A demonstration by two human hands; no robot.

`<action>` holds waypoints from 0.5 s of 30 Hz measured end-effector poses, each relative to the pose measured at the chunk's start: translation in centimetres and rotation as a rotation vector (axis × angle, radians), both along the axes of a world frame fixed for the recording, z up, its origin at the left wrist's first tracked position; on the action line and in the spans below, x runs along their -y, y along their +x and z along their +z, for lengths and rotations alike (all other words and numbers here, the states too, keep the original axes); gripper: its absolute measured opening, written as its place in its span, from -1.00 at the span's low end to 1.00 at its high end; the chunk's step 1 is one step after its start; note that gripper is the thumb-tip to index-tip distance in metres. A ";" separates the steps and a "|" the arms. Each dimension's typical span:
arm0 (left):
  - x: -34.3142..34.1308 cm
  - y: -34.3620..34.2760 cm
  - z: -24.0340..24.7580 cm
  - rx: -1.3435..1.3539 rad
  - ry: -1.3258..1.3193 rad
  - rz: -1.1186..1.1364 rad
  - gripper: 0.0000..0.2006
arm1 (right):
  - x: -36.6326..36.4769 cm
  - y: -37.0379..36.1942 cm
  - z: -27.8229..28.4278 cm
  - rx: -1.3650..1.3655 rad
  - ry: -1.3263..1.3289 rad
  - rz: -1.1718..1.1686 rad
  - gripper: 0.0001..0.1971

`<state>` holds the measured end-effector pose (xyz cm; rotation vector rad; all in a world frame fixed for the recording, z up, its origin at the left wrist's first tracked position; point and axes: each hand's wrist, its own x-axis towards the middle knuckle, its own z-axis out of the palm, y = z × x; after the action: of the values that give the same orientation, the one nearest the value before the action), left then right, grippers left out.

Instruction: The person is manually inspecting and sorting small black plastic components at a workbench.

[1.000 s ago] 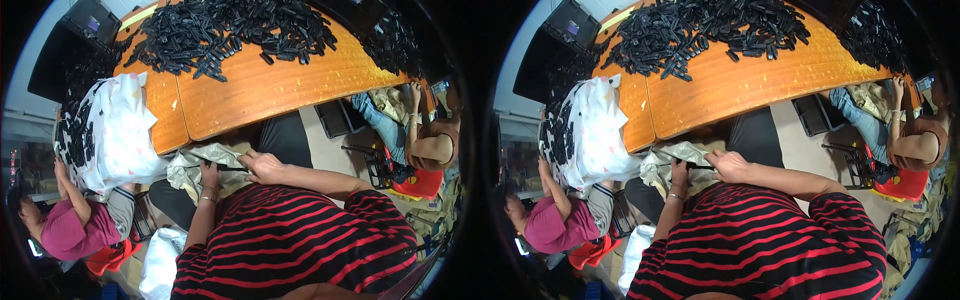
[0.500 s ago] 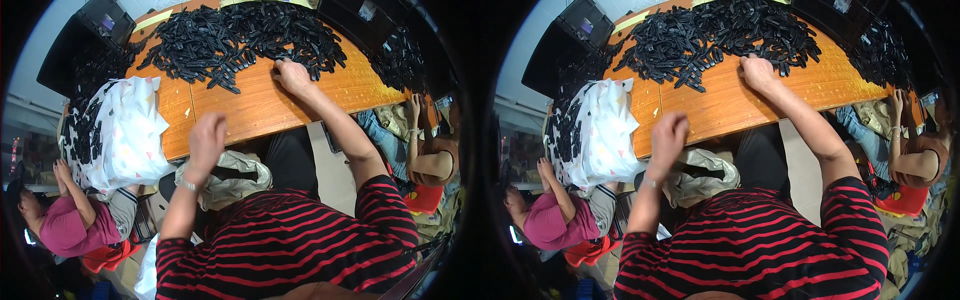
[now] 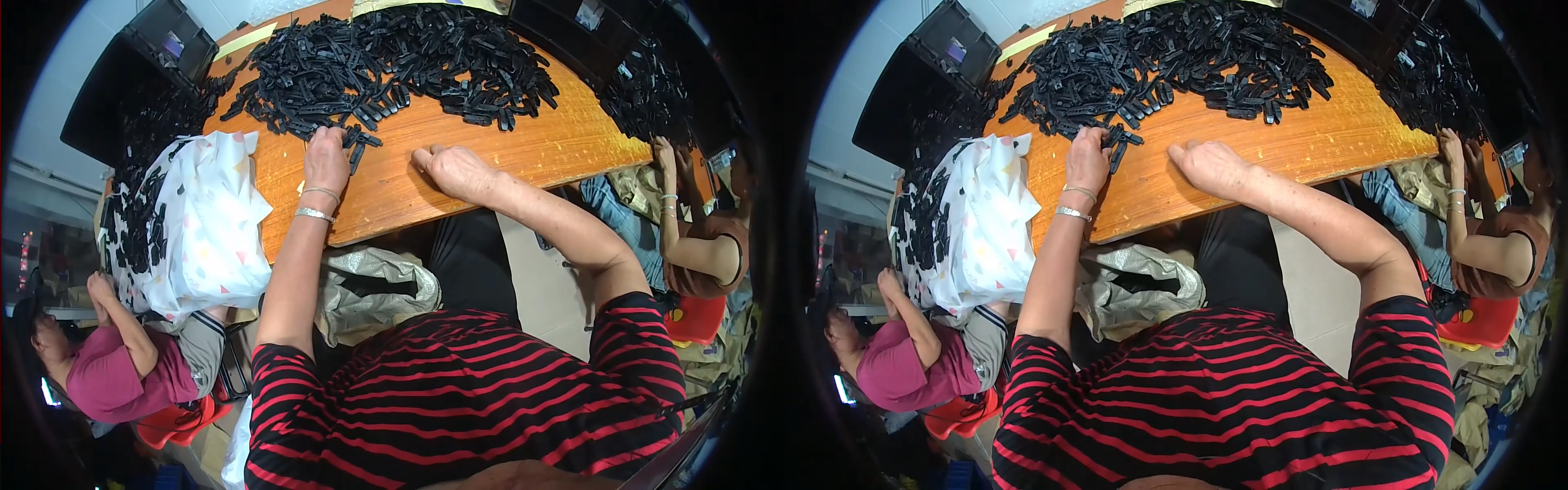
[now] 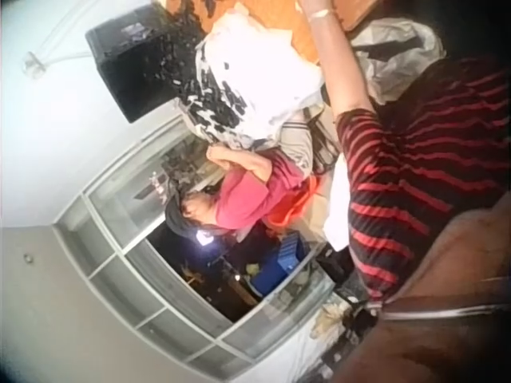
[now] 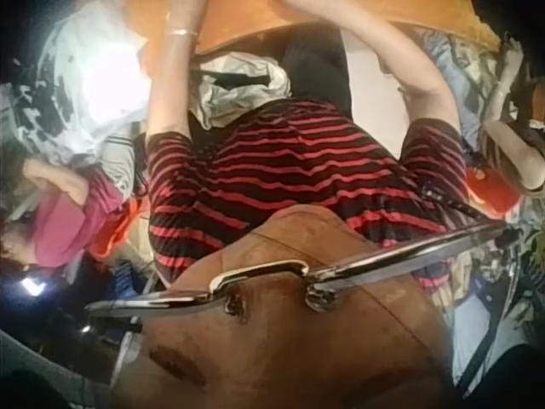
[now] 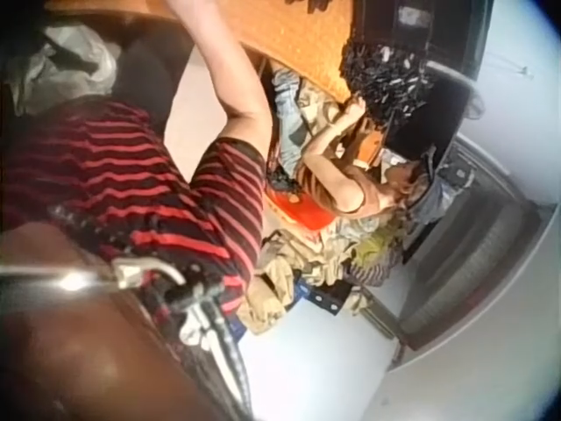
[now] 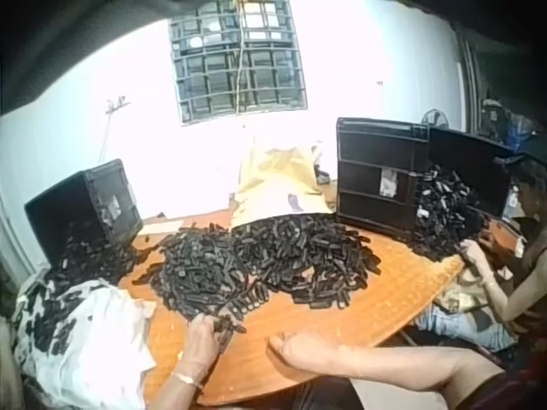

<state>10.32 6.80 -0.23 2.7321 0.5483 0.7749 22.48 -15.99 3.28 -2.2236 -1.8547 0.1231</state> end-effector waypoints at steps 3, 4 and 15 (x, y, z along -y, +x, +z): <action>0.4 -1.3 0.4 0.014 -0.047 0.057 -0.82 | -0.2 -0.3 -0.1 -0.055 0.018 -0.006 -0.84; 0.7 -1.7 0.5 0.013 -0.096 0.097 -0.84 | -0.3 -0.4 0.2 -0.055 0.015 -0.003 -0.84; 3.1 -5.3 1.3 0.255 -0.281 -0.005 -0.83 | -3.5 -2.0 3.4 -0.208 0.303 -0.091 -0.83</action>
<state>5.02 3.67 1.05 2.3357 0.5470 0.9484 20.49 -12.45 6.69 -2.0002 -1.5470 0.0507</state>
